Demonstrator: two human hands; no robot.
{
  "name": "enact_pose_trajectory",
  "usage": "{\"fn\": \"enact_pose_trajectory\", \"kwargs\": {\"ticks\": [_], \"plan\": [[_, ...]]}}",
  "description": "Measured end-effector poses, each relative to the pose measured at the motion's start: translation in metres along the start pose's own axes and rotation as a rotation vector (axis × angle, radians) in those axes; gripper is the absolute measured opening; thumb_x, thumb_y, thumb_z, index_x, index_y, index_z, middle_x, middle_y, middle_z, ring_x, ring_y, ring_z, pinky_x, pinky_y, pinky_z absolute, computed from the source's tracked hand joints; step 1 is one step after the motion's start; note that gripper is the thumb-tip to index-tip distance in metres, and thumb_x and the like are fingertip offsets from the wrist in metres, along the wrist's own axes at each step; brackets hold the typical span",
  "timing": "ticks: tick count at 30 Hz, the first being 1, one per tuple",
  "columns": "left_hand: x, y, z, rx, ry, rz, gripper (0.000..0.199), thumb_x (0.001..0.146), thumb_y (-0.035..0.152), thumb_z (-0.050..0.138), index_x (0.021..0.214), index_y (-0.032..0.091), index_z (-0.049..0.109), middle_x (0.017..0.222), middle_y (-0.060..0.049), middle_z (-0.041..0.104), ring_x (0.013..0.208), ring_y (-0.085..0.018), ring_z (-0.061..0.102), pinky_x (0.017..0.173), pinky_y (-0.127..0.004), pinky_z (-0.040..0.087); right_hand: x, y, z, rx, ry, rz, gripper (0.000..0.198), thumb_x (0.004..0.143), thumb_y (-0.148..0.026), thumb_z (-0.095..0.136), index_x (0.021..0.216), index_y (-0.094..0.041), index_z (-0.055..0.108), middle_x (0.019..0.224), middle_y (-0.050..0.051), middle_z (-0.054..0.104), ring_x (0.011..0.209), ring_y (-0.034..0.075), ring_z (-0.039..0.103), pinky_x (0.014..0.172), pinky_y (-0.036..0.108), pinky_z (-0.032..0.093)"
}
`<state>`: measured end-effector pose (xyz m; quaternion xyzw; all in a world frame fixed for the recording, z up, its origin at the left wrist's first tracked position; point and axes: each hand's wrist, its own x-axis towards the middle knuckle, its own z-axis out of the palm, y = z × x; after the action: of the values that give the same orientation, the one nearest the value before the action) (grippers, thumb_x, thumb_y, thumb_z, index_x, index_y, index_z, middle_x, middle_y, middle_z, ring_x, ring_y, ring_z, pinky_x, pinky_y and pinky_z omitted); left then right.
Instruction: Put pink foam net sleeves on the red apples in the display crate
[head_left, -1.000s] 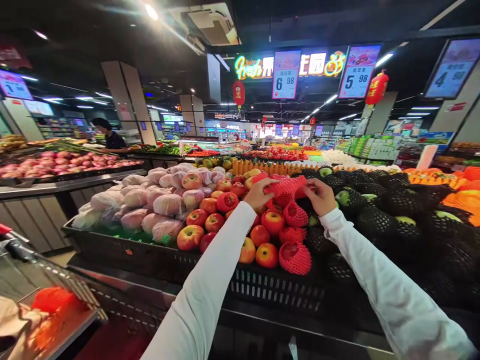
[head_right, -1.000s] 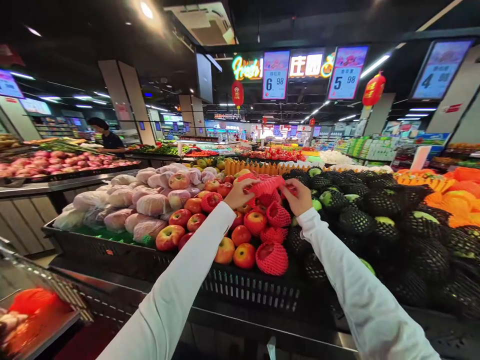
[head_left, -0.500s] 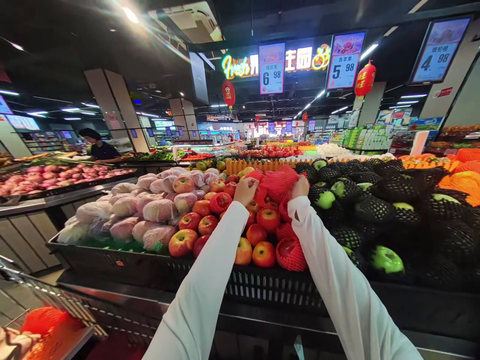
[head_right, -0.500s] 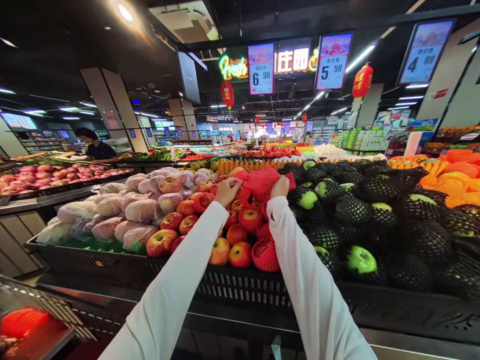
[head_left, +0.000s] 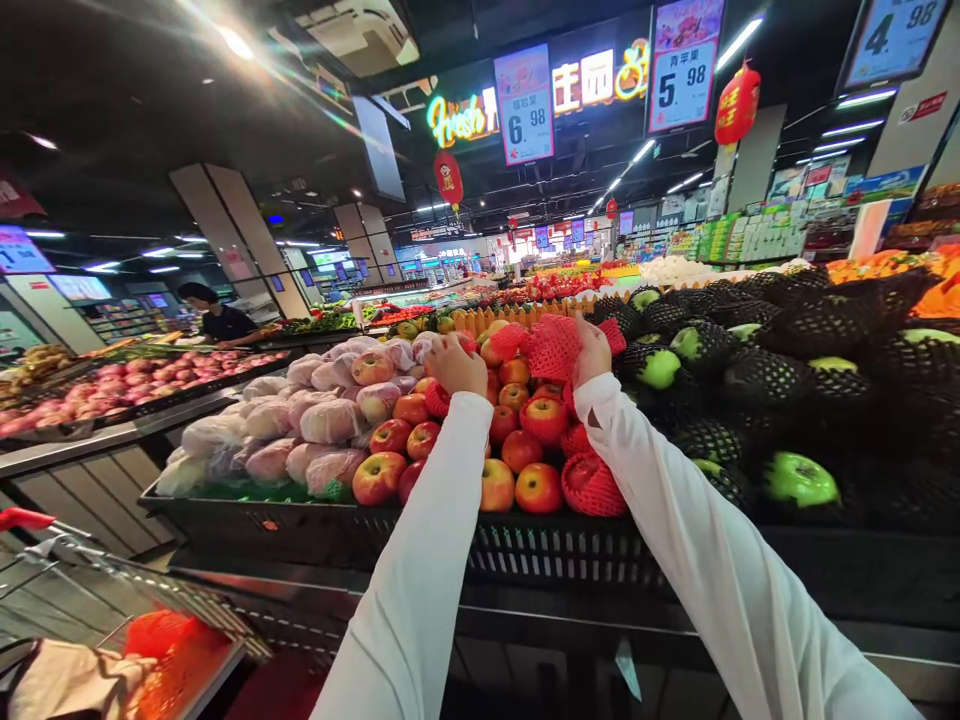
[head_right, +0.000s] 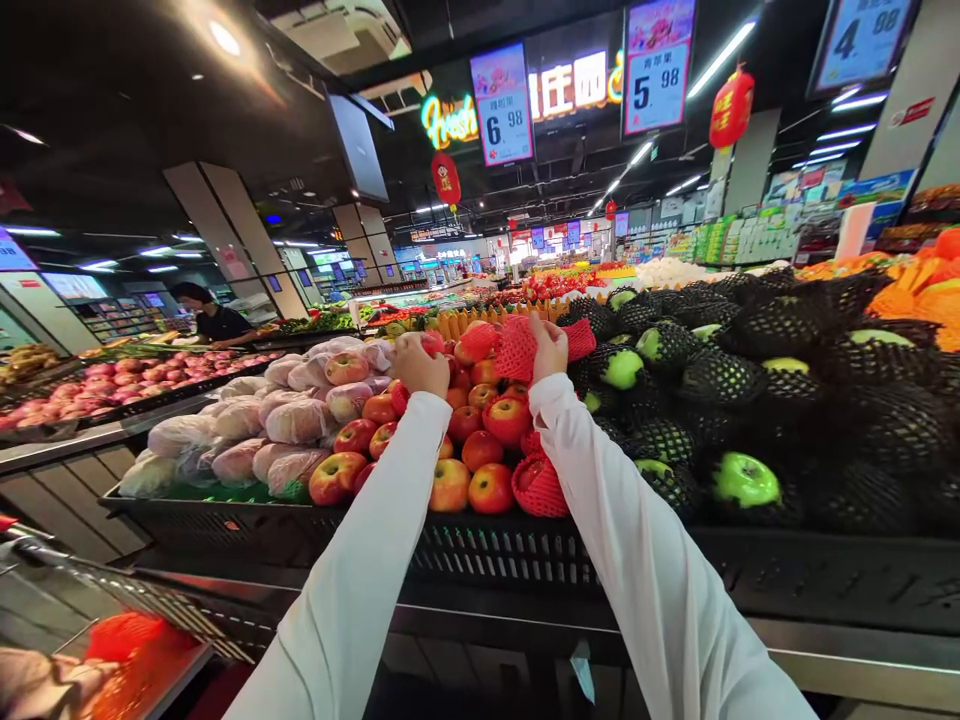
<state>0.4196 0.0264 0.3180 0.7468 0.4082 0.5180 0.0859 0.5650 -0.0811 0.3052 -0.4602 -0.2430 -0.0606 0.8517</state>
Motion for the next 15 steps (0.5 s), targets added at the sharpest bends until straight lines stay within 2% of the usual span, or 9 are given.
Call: {"fn": "enact_pose_trajectory", "kwargs": {"ticks": [2,4,7,9,11,12,13,15], "plan": [[-0.002,-0.001,0.001,0.147,-0.158,-0.040,0.026,0.080,0.020,0.064,0.105,0.014,0.068,0.129,-0.021,0.057,0.129,-0.044,0.044,0.108,-0.061,0.034,-0.005,-0.011,0.000,0.053,0.029,0.022,0.054,0.059,-0.041,0.081,0.094,-0.024,0.042,0.086,0.002,0.062,0.083,0.019,0.066,0.079,0.036,0.059],[-0.004,0.000,0.003,0.186,-0.220,0.007,0.025,0.081,0.028,0.066,0.103,0.017,0.073,0.128,-0.019,0.059,0.128,-0.044,0.044,0.107,-0.063,0.032,-0.005,-0.021,-0.004,0.033,0.093,-0.010,0.054,0.054,-0.027,0.081,0.090,-0.025,0.040,0.080,-0.001,0.061,0.078,0.018,0.065,0.079,0.036,0.058],[-0.005,0.001,0.006,0.149,-0.200,0.191,0.019,0.086,0.029,0.061,0.096,0.024,0.077,0.123,-0.011,0.064,0.124,-0.035,0.052,0.111,-0.056,0.033,-0.003,-0.030,-0.012,-0.119,0.256,-0.138,0.032,0.067,-0.026,0.067,0.084,-0.025,0.040,0.076,0.000,0.060,0.078,0.019,0.065,0.084,0.038,0.057],[-0.005,0.000,0.009,0.225,-0.393,0.265,0.019,0.086,0.030,0.061,0.095,0.024,0.077,0.117,-0.011,0.069,0.118,-0.032,0.058,0.108,-0.050,0.037,-0.005,-0.033,-0.014,-0.211,0.295,-0.222,0.016,0.077,-0.030,0.056,0.086,-0.023,0.045,0.086,0.006,0.064,0.087,0.021,0.067,0.090,0.041,0.056],[-0.005,-0.002,0.014,0.335,-0.642,0.271,0.023,0.086,0.035,0.062,0.096,0.020,0.077,0.111,-0.015,0.072,0.114,-0.034,0.062,0.105,-0.047,0.040,-0.011,-0.036,-0.014,-0.302,0.266,-0.282,0.015,0.084,-0.035,0.049,0.088,-0.021,0.051,0.094,0.010,0.067,0.094,0.024,0.067,0.094,0.045,0.054],[-0.006,-0.003,0.017,0.373,-0.727,0.270,0.027,0.085,0.038,0.063,0.097,0.017,0.077,0.111,-0.017,0.072,0.115,-0.036,0.062,0.105,-0.047,0.041,-0.016,-0.038,-0.013,-0.365,0.223,-0.315,0.018,0.086,-0.038,0.047,0.086,-0.021,0.054,0.094,0.011,0.067,0.095,0.026,0.067,0.095,0.047,0.054],[-0.006,-0.005,0.021,0.395,-0.770,0.270,0.032,0.084,0.042,0.065,0.098,0.015,0.076,0.113,-0.019,0.071,0.117,-0.038,0.061,0.105,-0.048,0.040,-0.021,-0.040,-0.012,-0.442,0.167,-0.352,0.023,0.087,-0.041,0.047,0.082,-0.021,0.056,0.090,0.011,0.067,0.094,0.027,0.067,0.096,0.049,0.053],[-0.008,-0.007,0.029,0.377,-0.768,0.255,0.042,0.078,0.048,0.070,0.100,0.013,0.075,0.122,-0.022,0.068,0.126,-0.043,0.055,0.108,-0.050,0.037,-0.031,-0.045,-0.011,-0.607,0.009,-0.427,0.030,0.089,-0.045,0.048,0.072,-0.021,0.056,0.080,0.011,0.064,0.094,0.030,0.066,0.099,0.053,0.050]]}}
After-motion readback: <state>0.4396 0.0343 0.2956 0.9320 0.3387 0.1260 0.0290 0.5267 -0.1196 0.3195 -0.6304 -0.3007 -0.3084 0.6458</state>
